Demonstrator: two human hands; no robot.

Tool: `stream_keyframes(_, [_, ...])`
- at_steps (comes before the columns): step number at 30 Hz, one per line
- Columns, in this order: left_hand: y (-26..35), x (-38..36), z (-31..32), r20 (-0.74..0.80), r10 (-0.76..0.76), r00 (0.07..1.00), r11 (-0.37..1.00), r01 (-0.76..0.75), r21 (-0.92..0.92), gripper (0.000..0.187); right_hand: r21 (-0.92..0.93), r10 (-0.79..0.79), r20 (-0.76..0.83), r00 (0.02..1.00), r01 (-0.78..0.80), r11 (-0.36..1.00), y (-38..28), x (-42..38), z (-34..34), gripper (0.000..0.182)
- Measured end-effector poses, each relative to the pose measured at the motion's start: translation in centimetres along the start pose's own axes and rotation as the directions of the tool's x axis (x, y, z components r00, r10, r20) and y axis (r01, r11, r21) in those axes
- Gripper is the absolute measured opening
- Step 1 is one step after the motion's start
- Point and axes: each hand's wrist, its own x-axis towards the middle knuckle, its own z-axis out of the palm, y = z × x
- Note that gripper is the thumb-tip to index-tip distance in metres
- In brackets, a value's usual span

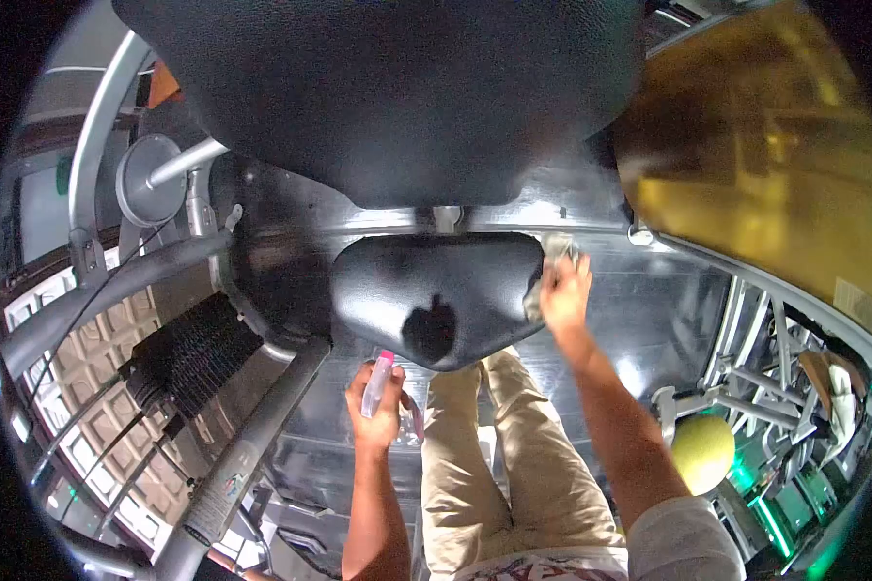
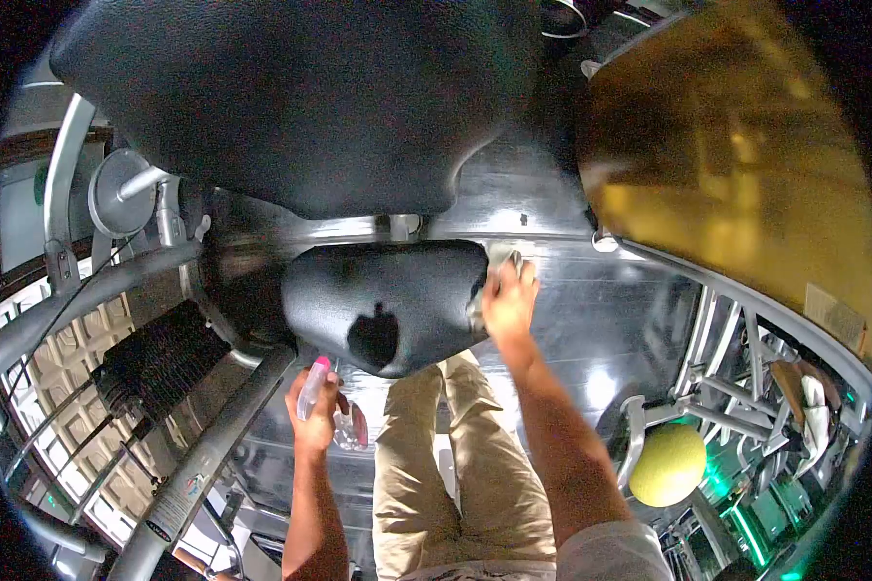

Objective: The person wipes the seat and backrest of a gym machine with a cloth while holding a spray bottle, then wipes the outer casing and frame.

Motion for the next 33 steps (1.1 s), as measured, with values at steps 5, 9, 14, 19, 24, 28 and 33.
stream_keyframes(5, [-0.8,-0.2,-1.3,-0.063,-0.022,0.998,0.999,0.020,-0.029,0.019,0.151,-0.482,0.261,0.836,0.458,0.876,-4.0,-12.8,0.9,0.023])
stream_keyframes(9, [-0.6,-0.4,-3.9,-0.120,0.050,0.992,0.999,-0.050,0.004,0.018,0.197,-0.736,0.361,0.573,0.725,0.660,-7.1,-14.0,-0.4,0.041])
stream_keyframes(14, [-1.6,-0.6,-7.7,-0.070,0.023,0.997,0.996,-0.017,0.092,0.028,-0.237,-0.266,0.801,0.536,0.693,0.681,-7.8,1.1,-4.4,0.025])
stream_keyframes(19, [-2.0,-1.3,-7.4,-0.110,0.024,0.994,1.000,-0.025,-0.001,0.022,-0.299,-0.058,0.046,0.997,0.070,0.952,-3.3,4.0,1.2,0.022])
stream_keyframes(24, [-1.7,-2.0,-7.6,-0.033,-0.057,0.998,0.994,0.060,0.096,0.021,-0.095,-0.409,0.323,0.853,0.459,0.883,-14.8,-7.3,4.3,0.018])
stream_keyframes(28, [0.5,-1.8,-8.7,0.014,-0.026,1.000,0.976,0.023,0.216,0.026,0.168,-0.663,0.219,0.716,0.641,0.749,-18.2,-15.2,8.4,0.037])
stream_keyframes(33, [1.4,-1.0,-11.4,0.051,0.050,0.997,0.955,-0.063,0.289,0.034,0.111,-0.571,0.559,0.601,0.628,0.770,-11.6,-8.7,4.1,0.016])
